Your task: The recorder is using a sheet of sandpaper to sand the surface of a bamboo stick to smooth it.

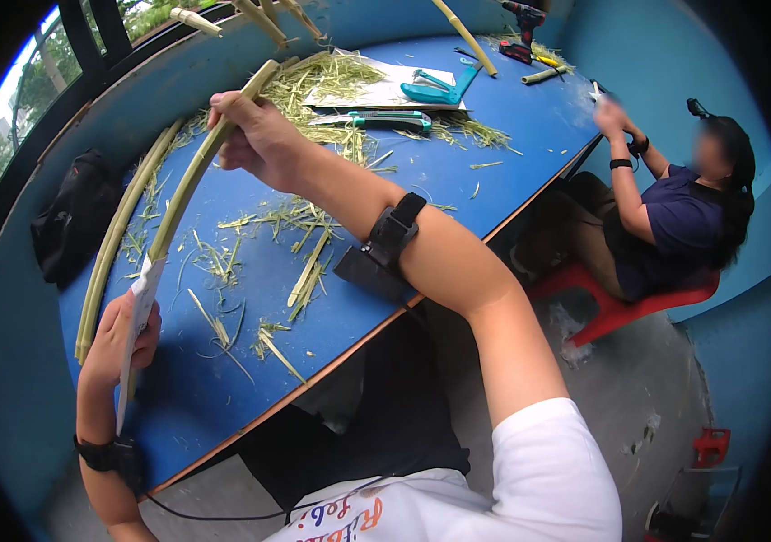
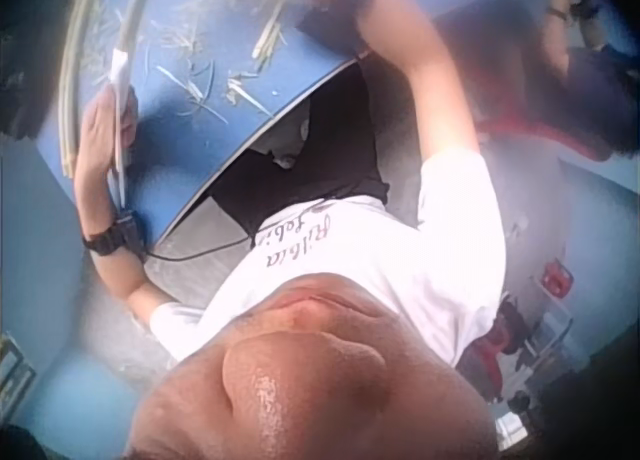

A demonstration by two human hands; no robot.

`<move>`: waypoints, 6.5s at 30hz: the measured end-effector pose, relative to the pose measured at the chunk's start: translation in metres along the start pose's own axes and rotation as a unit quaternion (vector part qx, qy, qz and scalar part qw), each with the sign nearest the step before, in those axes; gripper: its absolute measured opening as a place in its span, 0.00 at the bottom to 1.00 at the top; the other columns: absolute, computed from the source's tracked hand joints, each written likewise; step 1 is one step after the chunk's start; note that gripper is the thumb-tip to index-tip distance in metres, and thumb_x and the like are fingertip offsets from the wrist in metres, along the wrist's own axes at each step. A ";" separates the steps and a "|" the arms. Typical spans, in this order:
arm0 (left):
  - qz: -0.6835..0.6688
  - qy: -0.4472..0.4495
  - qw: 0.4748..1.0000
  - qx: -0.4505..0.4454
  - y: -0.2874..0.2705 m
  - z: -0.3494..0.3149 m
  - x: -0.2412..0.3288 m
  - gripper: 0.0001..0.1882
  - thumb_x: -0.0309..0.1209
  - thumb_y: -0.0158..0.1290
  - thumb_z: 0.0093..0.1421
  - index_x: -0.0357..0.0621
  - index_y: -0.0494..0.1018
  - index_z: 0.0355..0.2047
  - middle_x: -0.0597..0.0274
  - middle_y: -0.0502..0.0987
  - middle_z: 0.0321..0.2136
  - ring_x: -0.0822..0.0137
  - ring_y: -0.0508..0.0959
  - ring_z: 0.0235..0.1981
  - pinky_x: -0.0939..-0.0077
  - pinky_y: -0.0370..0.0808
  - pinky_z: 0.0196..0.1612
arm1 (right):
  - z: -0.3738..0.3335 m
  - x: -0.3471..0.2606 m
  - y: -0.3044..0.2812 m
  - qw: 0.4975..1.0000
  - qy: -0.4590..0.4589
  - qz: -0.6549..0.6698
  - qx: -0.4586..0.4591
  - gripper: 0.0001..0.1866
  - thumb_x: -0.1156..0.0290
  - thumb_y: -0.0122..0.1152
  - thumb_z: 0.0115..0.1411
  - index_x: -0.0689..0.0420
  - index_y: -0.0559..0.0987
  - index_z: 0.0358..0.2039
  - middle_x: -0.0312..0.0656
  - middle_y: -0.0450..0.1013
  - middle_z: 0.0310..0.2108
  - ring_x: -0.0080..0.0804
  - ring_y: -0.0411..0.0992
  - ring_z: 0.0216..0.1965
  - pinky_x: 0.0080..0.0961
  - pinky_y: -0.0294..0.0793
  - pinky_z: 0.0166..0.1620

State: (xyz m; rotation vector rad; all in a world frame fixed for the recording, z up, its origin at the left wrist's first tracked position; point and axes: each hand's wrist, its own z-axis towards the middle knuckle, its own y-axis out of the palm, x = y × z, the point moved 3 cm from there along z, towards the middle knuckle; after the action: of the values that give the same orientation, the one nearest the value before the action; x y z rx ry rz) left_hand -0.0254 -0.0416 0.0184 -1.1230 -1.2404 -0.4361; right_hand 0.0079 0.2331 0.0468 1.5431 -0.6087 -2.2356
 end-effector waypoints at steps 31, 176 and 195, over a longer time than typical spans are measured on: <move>0.089 0.019 0.993 0.080 0.005 0.003 0.025 0.23 0.42 0.32 0.68 0.35 0.67 0.29 0.68 0.67 0.20 0.79 0.63 0.23 0.81 0.64 0.29 | 0.001 0.001 -0.018 0.986 -0.034 -0.050 0.154 0.13 0.62 0.55 0.54 0.57 0.72 0.19 0.29 0.56 0.10 0.18 0.51 0.10 0.19 0.53 0.16; 0.327 0.039 0.933 0.147 0.005 0.003 0.039 0.24 0.44 0.32 0.66 0.34 0.63 0.25 0.45 0.65 0.18 0.47 0.66 0.22 0.61 0.63 0.28 | -0.005 0.003 -0.022 0.995 0.045 -0.042 0.079 0.12 0.57 0.56 0.57 0.51 0.74 0.24 0.27 0.60 0.15 0.17 0.59 0.18 0.19 0.64 0.27; 0.426 0.097 0.875 0.210 0.008 -0.002 0.053 0.23 0.49 0.34 0.64 0.40 0.64 0.29 0.47 0.68 0.18 0.49 0.70 0.22 0.60 0.63 0.25 | -0.014 0.031 0.022 0.982 0.098 -0.105 -0.126 0.20 0.53 0.53 0.59 0.60 0.76 0.32 0.32 0.58 0.16 0.22 0.59 0.19 0.22 0.63 0.27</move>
State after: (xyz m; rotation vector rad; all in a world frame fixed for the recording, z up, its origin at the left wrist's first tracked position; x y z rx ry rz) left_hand -0.0001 -0.0248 0.0621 -1.0911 -0.5237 0.3750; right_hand 0.0112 0.1964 0.0300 1.7308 -0.1045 -2.1700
